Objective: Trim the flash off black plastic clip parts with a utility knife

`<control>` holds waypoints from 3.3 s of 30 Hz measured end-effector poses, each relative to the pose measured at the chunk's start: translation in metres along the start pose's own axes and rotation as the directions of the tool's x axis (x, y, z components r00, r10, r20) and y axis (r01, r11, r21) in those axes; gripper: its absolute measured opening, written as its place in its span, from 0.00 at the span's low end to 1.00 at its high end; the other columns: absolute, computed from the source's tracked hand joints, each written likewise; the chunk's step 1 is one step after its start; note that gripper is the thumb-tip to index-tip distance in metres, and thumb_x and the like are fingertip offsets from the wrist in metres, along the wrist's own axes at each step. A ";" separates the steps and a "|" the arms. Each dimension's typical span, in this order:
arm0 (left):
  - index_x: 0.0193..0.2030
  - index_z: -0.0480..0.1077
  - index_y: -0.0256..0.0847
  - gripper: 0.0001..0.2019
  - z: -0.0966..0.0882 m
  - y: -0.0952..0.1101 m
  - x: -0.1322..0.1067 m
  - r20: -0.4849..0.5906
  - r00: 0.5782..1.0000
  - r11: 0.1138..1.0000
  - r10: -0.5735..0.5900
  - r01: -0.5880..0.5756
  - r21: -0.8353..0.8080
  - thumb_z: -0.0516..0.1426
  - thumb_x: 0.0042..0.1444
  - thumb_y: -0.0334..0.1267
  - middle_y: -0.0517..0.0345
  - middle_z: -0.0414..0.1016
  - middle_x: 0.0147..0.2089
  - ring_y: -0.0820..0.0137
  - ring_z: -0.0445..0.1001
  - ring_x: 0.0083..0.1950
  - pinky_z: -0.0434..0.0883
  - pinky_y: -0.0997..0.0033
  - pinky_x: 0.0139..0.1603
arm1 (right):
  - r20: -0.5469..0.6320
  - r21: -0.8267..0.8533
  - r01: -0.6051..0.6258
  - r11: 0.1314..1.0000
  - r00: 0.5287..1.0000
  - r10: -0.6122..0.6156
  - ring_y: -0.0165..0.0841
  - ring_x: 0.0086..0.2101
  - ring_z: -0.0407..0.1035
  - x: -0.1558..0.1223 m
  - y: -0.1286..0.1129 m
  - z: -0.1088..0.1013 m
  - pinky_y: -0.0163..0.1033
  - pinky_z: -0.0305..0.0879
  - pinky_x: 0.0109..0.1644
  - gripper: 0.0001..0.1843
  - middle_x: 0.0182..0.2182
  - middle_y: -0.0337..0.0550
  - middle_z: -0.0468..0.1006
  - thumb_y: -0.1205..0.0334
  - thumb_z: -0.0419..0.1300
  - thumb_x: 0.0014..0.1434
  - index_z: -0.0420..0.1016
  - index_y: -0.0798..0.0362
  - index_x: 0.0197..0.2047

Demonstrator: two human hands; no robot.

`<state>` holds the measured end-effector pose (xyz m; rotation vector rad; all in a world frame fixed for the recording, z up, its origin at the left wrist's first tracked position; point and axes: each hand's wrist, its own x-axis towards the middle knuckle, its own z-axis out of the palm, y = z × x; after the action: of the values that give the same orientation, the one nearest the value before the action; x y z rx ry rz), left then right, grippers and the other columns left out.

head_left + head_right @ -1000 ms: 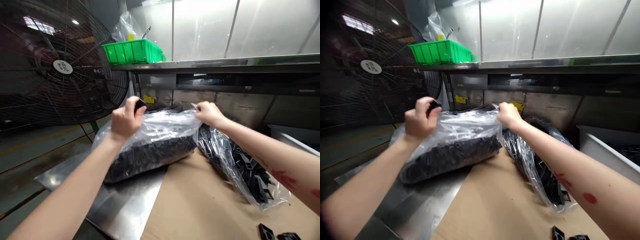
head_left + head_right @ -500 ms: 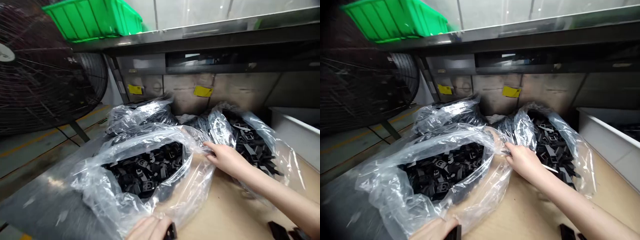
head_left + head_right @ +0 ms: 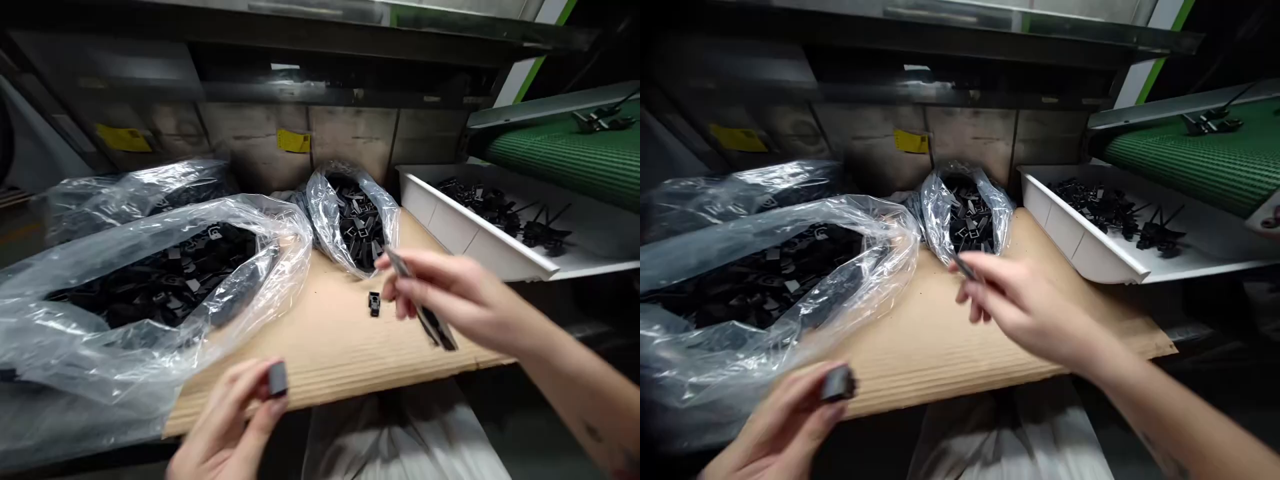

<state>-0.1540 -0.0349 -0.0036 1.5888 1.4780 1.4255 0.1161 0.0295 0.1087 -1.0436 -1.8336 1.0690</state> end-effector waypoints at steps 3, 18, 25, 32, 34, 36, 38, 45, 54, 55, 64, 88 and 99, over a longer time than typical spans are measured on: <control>0.36 0.78 0.46 0.07 0.060 0.039 -0.002 0.191 0.977 0.967 -0.095 0.136 -0.214 0.63 0.48 0.35 0.59 0.73 0.40 0.66 0.73 0.41 0.70 0.75 0.41 | -0.008 0.321 -0.143 0.936 0.988 0.153 0.29 0.26 0.70 -0.042 0.036 0.011 0.36 0.67 0.31 0.14 0.30 0.40 0.74 0.58 0.53 0.61 0.68 0.52 0.48; 0.43 0.66 0.42 0.14 0.142 0.051 0.008 0.528 0.833 0.814 -0.166 0.418 -0.403 0.61 0.52 0.43 0.58 0.75 0.35 0.74 0.72 0.27 0.67 0.76 0.28 | -0.508 0.025 -0.077 0.997 0.858 0.078 0.26 0.19 0.64 -0.126 0.095 0.031 0.31 0.63 0.23 0.12 0.23 0.37 0.70 0.59 0.54 0.59 0.77 0.46 0.42; 0.35 0.79 0.42 0.06 0.126 0.057 0.018 0.451 0.883 0.910 -0.130 0.287 -0.300 0.61 0.50 0.32 0.55 0.77 0.39 0.63 0.73 0.44 0.68 0.71 0.46 | -0.462 -0.236 0.070 0.969 0.869 -0.175 0.31 0.25 0.70 -0.094 0.097 0.037 0.34 0.67 0.33 0.11 0.28 0.41 0.78 0.69 0.55 0.58 0.76 0.49 0.41; 0.34 0.79 0.44 0.09 0.123 0.050 0.024 0.439 0.896 0.910 -0.068 0.236 -0.340 0.60 0.51 0.27 0.58 0.76 0.37 0.67 0.73 0.42 0.69 0.77 0.44 | -0.308 -0.415 0.157 0.896 0.902 -0.301 0.33 0.31 0.73 -0.078 0.097 0.035 0.35 0.67 0.35 0.15 0.32 0.44 0.78 0.75 0.54 0.57 0.72 0.51 0.44; 0.36 0.78 0.45 0.11 0.123 0.047 0.024 0.429 0.903 0.911 -0.017 0.190 -0.365 0.59 0.51 0.26 0.58 0.76 0.37 0.69 0.73 0.41 0.68 0.80 0.43 | -0.280 -0.420 0.163 0.893 0.913 -0.298 0.32 0.30 0.73 -0.077 0.095 0.032 0.33 0.67 0.34 0.15 0.31 0.43 0.78 0.76 0.54 0.57 0.71 0.51 0.45; 0.37 0.78 0.46 0.12 0.123 0.045 0.023 0.418 0.908 0.910 0.024 0.153 -0.384 0.59 0.52 0.25 0.59 0.75 0.38 0.71 0.73 0.42 0.68 0.82 0.43 | -0.256 -0.386 0.127 0.914 0.937 -0.239 0.29 0.27 0.72 -0.076 0.091 0.030 0.30 0.66 0.32 0.12 0.27 0.40 0.76 0.74 0.53 0.58 0.71 0.51 0.43; 0.38 0.78 0.46 0.12 0.123 0.043 0.022 0.413 0.910 0.911 0.042 0.135 -0.390 0.58 0.53 0.25 0.60 0.75 0.39 0.72 0.73 0.43 0.67 0.83 0.44 | -0.227 -0.328 0.072 0.942 0.962 -0.152 0.26 0.24 0.70 -0.075 0.085 0.029 0.27 0.65 0.30 0.09 0.23 0.36 0.74 0.72 0.52 0.59 0.71 0.51 0.37; 0.40 0.76 0.46 0.11 0.125 0.042 0.018 0.431 0.900 0.900 0.061 0.138 -0.414 0.56 0.56 0.26 0.60 0.73 0.40 0.72 0.72 0.44 0.66 0.81 0.46 | -0.071 -0.095 -0.112 0.989 0.992 0.106 0.25 0.22 0.64 -0.072 0.077 0.026 0.28 0.60 0.28 0.11 0.20 0.34 0.68 0.65 0.50 0.62 0.70 0.53 0.30; 0.38 0.76 0.46 0.09 0.124 0.048 0.022 0.453 0.891 0.935 0.035 0.131 -0.330 0.57 0.56 0.28 0.61 0.73 0.39 0.72 0.71 0.44 0.65 0.83 0.45 | 0.424 0.323 -0.435 0.840 0.860 0.282 0.23 0.18 0.61 -0.081 0.078 -0.004 0.27 0.59 0.21 0.17 0.21 0.37 0.73 0.49 0.55 0.58 0.78 0.52 0.37; 0.37 0.76 0.45 0.08 0.125 0.049 0.021 0.443 0.896 0.939 0.015 0.139 -0.313 0.57 0.56 0.29 0.61 0.73 0.38 0.73 0.71 0.42 0.65 0.84 0.43 | 0.322 0.313 -0.387 0.867 0.903 0.286 0.25 0.23 0.67 -0.085 0.078 -0.005 0.28 0.63 0.26 0.13 0.26 0.39 0.77 0.53 0.56 0.59 0.77 0.49 0.41; 0.35 0.77 0.48 0.10 0.131 0.055 0.017 0.358 0.933 0.951 -0.044 0.149 -0.271 0.60 0.51 0.28 0.65 0.76 0.34 0.75 0.74 0.37 0.68 0.85 0.38 | -0.168 -0.408 0.058 0.911 0.976 -0.137 0.31 0.37 0.69 -0.093 0.090 0.019 0.32 0.68 0.41 0.15 0.36 0.44 0.72 0.70 0.51 0.61 0.67 0.52 0.51; 0.37 0.77 0.46 0.08 0.128 0.048 0.017 0.511 0.859 0.916 0.001 0.205 -0.345 0.59 0.54 0.29 0.60 0.77 0.37 0.71 0.75 0.40 0.69 0.79 0.42 | -0.379 -0.458 0.004 0.889 0.904 -0.199 0.32 0.36 0.69 -0.088 0.091 0.026 0.34 0.67 0.39 0.16 0.35 0.45 0.73 0.74 0.52 0.59 0.68 0.53 0.50; 0.48 0.73 0.44 0.20 0.126 0.038 0.013 0.469 0.821 0.946 0.324 -0.291 -0.144 0.53 0.54 0.19 0.55 0.72 0.53 0.69 0.73 0.49 0.68 0.80 0.49 | -0.207 -0.258 -0.171 0.951 0.971 0.119 0.25 0.24 0.67 -0.092 0.081 0.016 0.29 0.61 0.28 0.13 0.22 0.34 0.69 0.66 0.47 0.63 0.65 0.51 0.28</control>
<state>-0.0270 0.0003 -0.0028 2.0274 0.8968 1.0927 0.1586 -0.0322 0.0104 -1.4136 -1.8033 0.7789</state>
